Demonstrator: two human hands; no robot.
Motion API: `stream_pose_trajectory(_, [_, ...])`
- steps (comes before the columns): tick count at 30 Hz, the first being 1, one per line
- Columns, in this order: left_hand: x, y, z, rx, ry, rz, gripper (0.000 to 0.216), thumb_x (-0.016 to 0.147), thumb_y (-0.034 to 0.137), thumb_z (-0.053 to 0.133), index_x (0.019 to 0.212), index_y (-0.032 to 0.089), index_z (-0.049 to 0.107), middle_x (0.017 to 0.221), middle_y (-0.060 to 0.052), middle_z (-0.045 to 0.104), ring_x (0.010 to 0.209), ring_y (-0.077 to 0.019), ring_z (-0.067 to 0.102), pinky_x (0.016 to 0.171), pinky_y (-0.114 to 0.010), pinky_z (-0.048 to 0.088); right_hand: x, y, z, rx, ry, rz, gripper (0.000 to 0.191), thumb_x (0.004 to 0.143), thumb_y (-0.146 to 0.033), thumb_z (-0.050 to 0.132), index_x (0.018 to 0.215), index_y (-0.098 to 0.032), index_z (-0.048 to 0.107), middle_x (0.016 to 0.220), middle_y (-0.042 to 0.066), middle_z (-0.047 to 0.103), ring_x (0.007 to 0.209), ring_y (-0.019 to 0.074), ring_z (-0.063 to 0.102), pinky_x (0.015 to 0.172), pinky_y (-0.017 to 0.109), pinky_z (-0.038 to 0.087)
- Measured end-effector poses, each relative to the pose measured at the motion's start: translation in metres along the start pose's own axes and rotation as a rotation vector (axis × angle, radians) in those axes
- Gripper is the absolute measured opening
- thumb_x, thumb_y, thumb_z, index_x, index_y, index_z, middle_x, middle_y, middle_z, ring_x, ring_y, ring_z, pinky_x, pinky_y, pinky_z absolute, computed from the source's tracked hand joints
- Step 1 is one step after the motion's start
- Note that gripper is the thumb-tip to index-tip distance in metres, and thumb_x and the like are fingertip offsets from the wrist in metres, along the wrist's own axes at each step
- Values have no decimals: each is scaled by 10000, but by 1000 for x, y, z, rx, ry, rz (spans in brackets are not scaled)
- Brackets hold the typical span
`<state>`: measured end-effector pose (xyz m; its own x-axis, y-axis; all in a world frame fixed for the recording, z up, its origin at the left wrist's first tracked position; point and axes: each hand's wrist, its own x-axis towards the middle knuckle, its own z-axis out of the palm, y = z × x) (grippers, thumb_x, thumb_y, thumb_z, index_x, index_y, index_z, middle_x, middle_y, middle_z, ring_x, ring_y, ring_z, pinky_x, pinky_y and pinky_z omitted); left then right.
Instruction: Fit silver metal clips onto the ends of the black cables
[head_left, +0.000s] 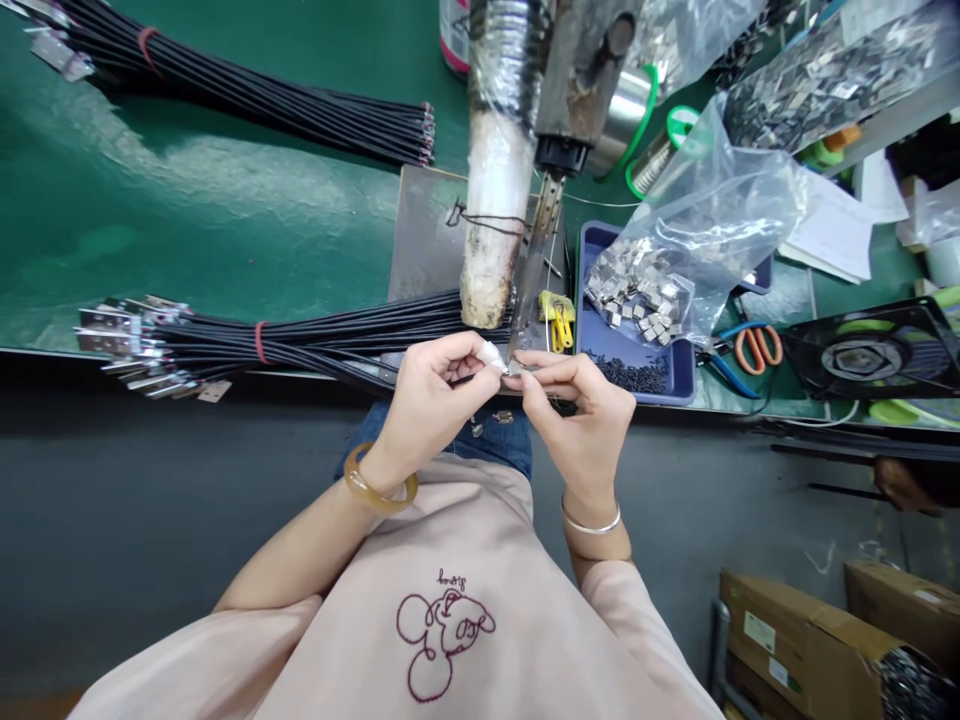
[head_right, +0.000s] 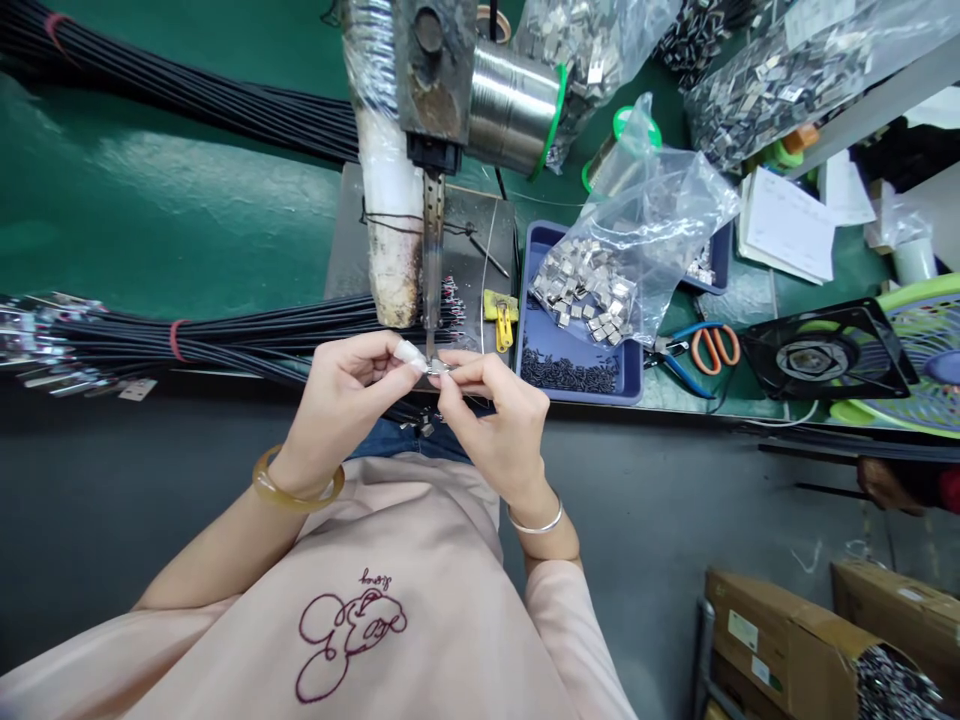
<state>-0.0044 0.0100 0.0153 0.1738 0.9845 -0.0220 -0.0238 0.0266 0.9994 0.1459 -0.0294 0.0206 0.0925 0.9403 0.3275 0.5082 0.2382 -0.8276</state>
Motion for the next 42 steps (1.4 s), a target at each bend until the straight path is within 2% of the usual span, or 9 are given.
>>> stream_pose_trajectory(9, [-2, -7, -2, 1, -80, -24, 116, 771, 158, 629, 657, 143, 617, 624, 17, 575, 580, -85, 495, 554, -196, 406, -6, 3, -3, -36, -34, -30, 102, 895, -151, 651, 821, -218, 633, 977, 3, 797, 796, 123, 783, 706, 220, 670])
stream_pose_trajectory(17, [-4, -8, -2, 31, -81, -47, 106, 773, 171, 614, 674, 134, 609, 606, 30, 527, 564, -71, 445, 540, -190, 372, -8, 1, -7, -53, -24, -70, 78, 935, -157, 640, 940, -235, 638, 980, -10, 791, 768, 106, 779, 714, 207, 665])
stream_pose_trajectory(20, [-5, -8, -2, 30, -78, -41, 110, 779, 174, 613, 677, 134, 611, 611, 27, 536, 568, -73, 450, 545, -192, 381, -7, 1, -5, -84, -28, -93, 88, 931, -149, 643, 907, -233, 646, 978, -9, 780, 740, 97, 763, 692, 207, 660])
stream_pose_trajectory(32, [-3, -7, 3, 47, 53, 65, 127, 765, 143, 612, 643, 144, 576, 589, 37, 527, 563, -67, 457, 526, -166, 390, 11, 4, 1, 2, -77, -46, 104, 893, -145, 674, 811, -208, 664, 895, -7, 733, 789, 94, 717, 672, 183, 637])
stream_pose_trajectory(39, [-1, -8, 1, 30, -56, 0, 128, 793, 164, 619, 668, 134, 612, 610, 25, 549, 570, -71, 455, 532, -180, 383, 2, 3, -3, 41, -91, 2, 119, 906, -145, 644, 812, -216, 629, 956, -11, 753, 759, 95, 747, 697, 203, 653])
stream_pose_trajectory(42, [-2, -10, 1, 58, -65, -7, 124, 791, 170, 620, 672, 136, 610, 609, 30, 529, 569, -71, 443, 536, -187, 373, -1, 5, -4, 34, -90, 16, 73, 931, -190, 631, 867, -224, 626, 943, -13, 756, 749, 102, 753, 689, 218, 653])
